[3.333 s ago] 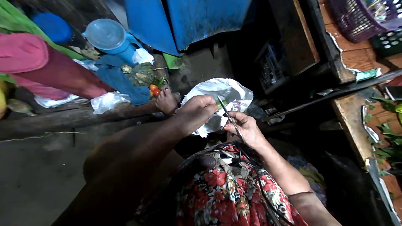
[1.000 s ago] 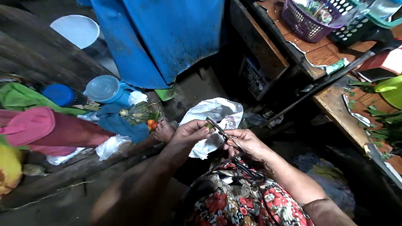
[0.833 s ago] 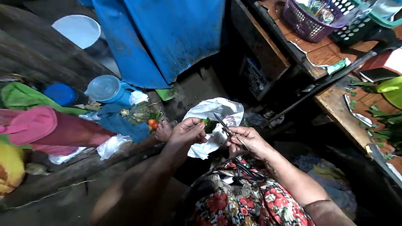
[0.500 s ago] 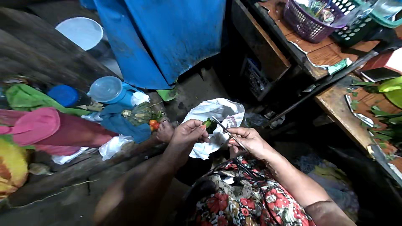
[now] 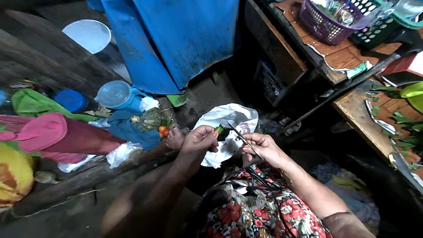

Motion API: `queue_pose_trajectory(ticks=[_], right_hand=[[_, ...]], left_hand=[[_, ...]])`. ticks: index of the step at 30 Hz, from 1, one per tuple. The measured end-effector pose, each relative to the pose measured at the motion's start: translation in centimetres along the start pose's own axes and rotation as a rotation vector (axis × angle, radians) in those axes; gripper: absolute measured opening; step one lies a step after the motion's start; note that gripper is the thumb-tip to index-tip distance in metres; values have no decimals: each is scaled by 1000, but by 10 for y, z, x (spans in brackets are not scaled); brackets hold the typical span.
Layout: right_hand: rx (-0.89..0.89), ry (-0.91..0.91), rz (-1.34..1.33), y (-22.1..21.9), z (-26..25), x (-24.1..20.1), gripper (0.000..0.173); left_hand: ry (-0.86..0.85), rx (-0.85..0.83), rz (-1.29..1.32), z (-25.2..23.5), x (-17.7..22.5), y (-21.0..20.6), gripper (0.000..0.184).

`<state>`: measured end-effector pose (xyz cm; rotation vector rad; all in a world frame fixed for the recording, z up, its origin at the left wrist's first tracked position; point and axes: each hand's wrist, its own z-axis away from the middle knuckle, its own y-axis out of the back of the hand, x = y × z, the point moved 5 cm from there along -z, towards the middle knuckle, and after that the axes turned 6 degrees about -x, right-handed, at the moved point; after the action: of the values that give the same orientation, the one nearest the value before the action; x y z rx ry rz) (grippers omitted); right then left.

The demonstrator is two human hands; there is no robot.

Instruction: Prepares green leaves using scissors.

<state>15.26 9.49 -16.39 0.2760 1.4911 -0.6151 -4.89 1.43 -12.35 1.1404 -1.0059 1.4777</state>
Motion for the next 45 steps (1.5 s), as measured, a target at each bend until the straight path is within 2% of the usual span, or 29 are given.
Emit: queue_pose_trajectory(ticks=[5,14,29,41,45], right_hand=[[-54,19,40,-10,1,-5,33],[-75,0,41,-14,-1,-4,36],[-13,7,26,-9,1,5,34],[49,-32,237,-3,6,10,44],[22,-47,237,-6,4,11,41]], left_hand=[[-13,6,-2,-2,-3,-1,12],[135,-50,-51,0,-8,-15,9],[18,47,-25,1,-4,-3,9],[0,75,17,1,-4,-2,7],[0,65,70,1,-4,-3,9]])
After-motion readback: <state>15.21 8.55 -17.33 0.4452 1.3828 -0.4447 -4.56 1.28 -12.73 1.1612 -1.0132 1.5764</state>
